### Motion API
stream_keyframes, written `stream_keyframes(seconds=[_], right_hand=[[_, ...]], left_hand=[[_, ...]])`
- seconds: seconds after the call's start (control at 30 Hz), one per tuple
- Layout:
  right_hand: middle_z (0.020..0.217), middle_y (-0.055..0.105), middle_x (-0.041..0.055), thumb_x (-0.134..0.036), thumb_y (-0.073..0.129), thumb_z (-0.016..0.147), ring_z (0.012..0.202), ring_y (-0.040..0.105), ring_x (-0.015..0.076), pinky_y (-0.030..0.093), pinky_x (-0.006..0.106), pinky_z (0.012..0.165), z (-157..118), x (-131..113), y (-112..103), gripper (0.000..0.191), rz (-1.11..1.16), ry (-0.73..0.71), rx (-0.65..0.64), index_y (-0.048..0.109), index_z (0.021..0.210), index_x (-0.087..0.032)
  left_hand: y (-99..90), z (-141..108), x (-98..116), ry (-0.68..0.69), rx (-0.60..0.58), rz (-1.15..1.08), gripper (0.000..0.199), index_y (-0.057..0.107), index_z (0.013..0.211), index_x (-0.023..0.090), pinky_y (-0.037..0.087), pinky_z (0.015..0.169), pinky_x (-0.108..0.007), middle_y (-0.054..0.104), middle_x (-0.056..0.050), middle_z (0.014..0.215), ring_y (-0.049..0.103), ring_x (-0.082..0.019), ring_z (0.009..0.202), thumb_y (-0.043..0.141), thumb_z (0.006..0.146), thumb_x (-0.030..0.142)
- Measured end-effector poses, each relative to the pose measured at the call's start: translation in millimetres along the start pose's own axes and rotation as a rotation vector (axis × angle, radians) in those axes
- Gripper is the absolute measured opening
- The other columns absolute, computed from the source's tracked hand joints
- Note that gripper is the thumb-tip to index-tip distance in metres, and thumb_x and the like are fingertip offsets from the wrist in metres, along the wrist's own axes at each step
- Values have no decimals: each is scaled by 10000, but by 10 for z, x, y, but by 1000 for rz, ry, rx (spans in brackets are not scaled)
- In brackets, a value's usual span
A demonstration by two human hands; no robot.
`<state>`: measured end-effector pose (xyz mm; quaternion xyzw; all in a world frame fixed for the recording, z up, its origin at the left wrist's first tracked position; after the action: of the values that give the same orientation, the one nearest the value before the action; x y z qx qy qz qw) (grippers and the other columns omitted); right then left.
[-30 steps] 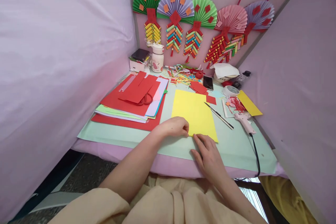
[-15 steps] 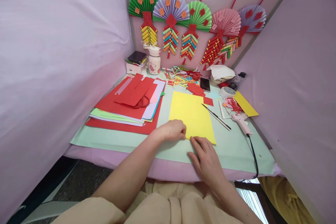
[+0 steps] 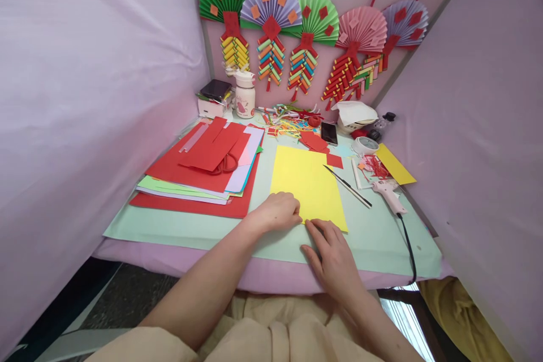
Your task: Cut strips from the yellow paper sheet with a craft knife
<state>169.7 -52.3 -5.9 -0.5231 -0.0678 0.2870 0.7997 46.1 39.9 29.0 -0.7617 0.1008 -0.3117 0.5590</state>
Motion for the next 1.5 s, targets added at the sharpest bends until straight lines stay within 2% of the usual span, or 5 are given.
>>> stream_keyframes(seconds=[0.53, 0.8, 1.1, 1.3, 1.5], right_hand=[[1208, 560, 143, -326, 536, 949, 1099, 514, 273, 506, 462, 924, -4, -10, -11, 411, 20, 10, 12, 507, 1320, -150], [1149, 563, 123, -182, 540, 927, 1089, 515, 257, 447, 529, 1007, -127, 101, -122, 376, 63, 50, 207, 507, 1301, -175], [1150, 570, 126, -214, 531, 937, 1075, 525, 261, 487, 489, 937, -107, 98, -69, 366, 81, 74, 148, 517, 1301, -187], [1134, 571, 122, -222, 530, 941, 1062, 523, 254, 492, 467, 917, -92, 92, -79, 352, 82, 81, 140, 520, 1291, -182], [1123, 572, 122, -232, 518, 948, 1058, 511, 253, 488, 464, 916, -82, 92, -88, 334, 82, 79, 121, 530, 1277, -176]], left_hand=[[0, 15, -19, -39, -7, -50, 142, 704, 798, 190, 391, 624, -267, 692, -50, 894, 616, -188, 771, 574, 809, 246], [-3, 6, -73, -22, -7, -89, 125, 674, 735, 190, 360, 569, -260, 678, -31, 841, 596, -163, 720, 573, 792, 238], [0, 13, -74, -23, 6, -77, 135, 662, 710, 194, 338, 554, -266, 669, -24, 801, 578, -162, 699, 560, 786, 241], [7, 18, -12, -80, 34, -32, 309, 669, 681, 178, 351, 576, -285, 670, -59, 755, 600, -200, 705, 597, 818, 445], [19, 33, 31, -118, 28, -4, 287, 692, 726, 170, 403, 654, -296, 687, -87, 824, 630, -231, 800, 593, 833, 417]])
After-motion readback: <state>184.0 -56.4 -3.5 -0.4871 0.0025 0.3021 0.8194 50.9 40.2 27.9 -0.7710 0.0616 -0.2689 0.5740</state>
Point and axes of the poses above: each hand's wrist, its own z-axis towards the middle knuckle, its own y-axis out of the palm, x = y × z, the point moved 6 cm from there along z, towards the middle knuckle
